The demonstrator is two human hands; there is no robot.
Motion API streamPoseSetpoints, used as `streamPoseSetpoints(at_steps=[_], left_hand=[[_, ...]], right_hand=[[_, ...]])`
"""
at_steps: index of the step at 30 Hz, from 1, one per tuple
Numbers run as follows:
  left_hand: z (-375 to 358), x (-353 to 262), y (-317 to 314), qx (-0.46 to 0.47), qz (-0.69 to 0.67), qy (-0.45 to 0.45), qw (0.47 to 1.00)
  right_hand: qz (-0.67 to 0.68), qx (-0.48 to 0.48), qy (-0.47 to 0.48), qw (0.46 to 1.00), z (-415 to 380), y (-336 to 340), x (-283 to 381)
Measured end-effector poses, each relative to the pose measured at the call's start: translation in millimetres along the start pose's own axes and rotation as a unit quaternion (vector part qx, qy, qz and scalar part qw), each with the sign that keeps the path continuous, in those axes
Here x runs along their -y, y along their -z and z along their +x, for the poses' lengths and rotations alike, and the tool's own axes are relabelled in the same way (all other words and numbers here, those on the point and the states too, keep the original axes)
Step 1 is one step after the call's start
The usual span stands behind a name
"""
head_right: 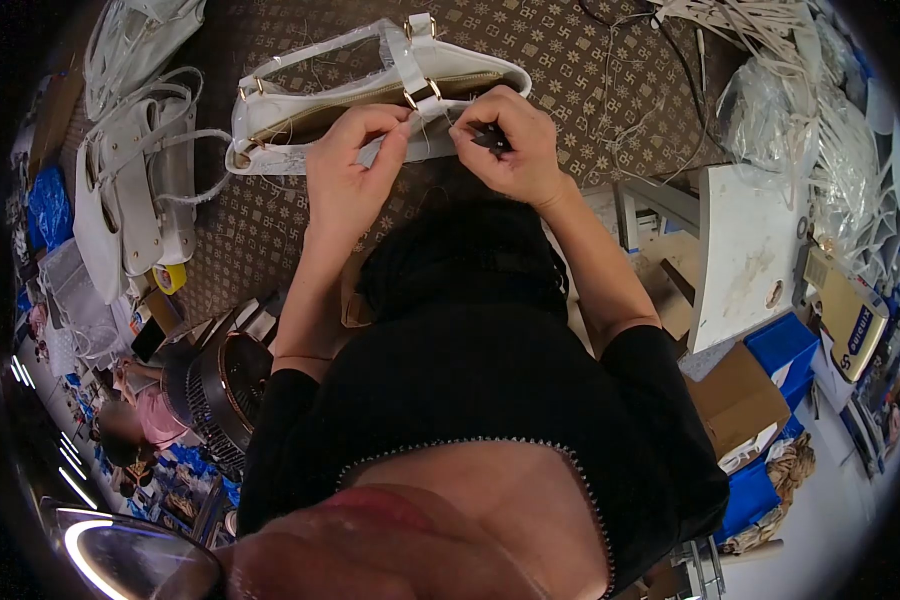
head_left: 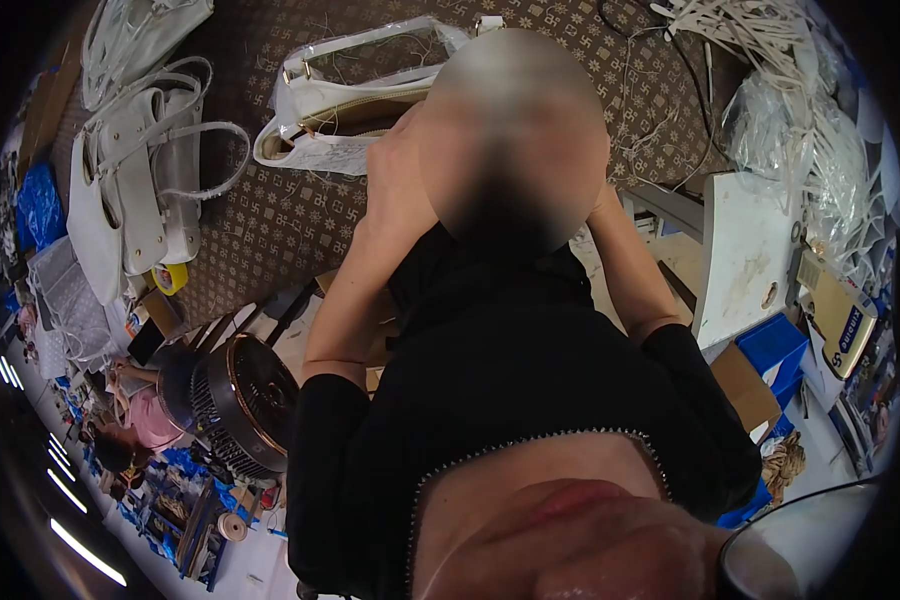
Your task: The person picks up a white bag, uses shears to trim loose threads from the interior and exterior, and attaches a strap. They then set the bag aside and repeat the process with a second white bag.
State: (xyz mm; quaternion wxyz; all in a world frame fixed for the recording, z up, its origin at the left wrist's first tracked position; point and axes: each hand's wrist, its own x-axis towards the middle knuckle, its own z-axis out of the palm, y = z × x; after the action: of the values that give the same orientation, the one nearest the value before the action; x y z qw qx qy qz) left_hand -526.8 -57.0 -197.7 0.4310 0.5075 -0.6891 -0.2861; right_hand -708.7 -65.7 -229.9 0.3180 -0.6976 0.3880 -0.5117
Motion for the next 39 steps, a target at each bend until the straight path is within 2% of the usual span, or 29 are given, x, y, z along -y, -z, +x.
streamPoseSetpoints(at_steps=[3,5,8,9,11,12,14,15,17,19,20,22,23,26,33,34,36,39], left_hand=[[-3,0,4,0.006,-0.017,0.016,1.0],[-5,-1,9,0.017,-0.063,0.093,0.994],[-9,6,10,0.014,-0.1,0.085,0.991],[-11,7,11,0.0,-0.089,0.087,0.992],[-15,11,13,-0.032,-0.248,0.123,0.96],[-19,14,16,-0.039,-0.245,0.123,0.961],[-25,19,21,-0.025,-0.22,-0.042,0.974],[-28,19,29,-0.029,-0.218,-0.041,0.975],[-35,19,53,-0.191,-0.179,-0.016,0.965],[-21,21,81,-0.278,-0.2,0.099,0.934],[-22,30,91,-0.282,-0.199,0.101,0.933],[-20,46,106,-0.197,-0.105,0.178,0.958],[-18,50,104,-0.169,-0.168,0.157,0.958],[-17,56,103,-0.124,-0.14,0.16,0.969],[-10,63,103,-0.11,-0.186,0.168,0.962],[-4,58,105,-0.095,-0.201,0.182,0.958],[2,55,103,-0.078,-0.218,0.194,0.953],[12,68,100,-0.061,-0.236,0.134,0.961]], right_hand=[[0.007,0.008,-0.001,1.0,-2,1,1],[0.065,-0.023,-0.069,0.995,-5,1,-2],[0.161,-0.068,-0.115,0.978,-1,0,3],[0.18,-0.075,-0.157,0.968,2,0,9],[0.154,-0.041,-0.195,0.968,12,-1,22],[0.14,-0.024,-0.213,0.967,18,-1,28],[0.112,-0.007,-0.239,0.964,24,-7,29],[0.114,-0.003,-0.238,0.965,25,-9,28],[0.087,-0.002,-0.243,0.966,28,-11,25],[0.069,-0.007,-0.242,0.968,29,-12,24],[0.052,-0.014,-0.241,0.969,29,-13,23],[0.059,-0.02,-0.236,0.97,31,-14,20],[0.065,-0.033,-0.232,0.97,32,-15,19],[0.055,-0.042,-0.244,0.967,34,-14,15],[0.032,-0.039,-0.226,0.973,38,-12,14],[0.052,-0.015,-0.283,0.958,42,-9,17],[0.071,0.006,-0.338,0.938,54,-6,25],[0.057,0.036,-0.359,0.931,70,-9,31]])
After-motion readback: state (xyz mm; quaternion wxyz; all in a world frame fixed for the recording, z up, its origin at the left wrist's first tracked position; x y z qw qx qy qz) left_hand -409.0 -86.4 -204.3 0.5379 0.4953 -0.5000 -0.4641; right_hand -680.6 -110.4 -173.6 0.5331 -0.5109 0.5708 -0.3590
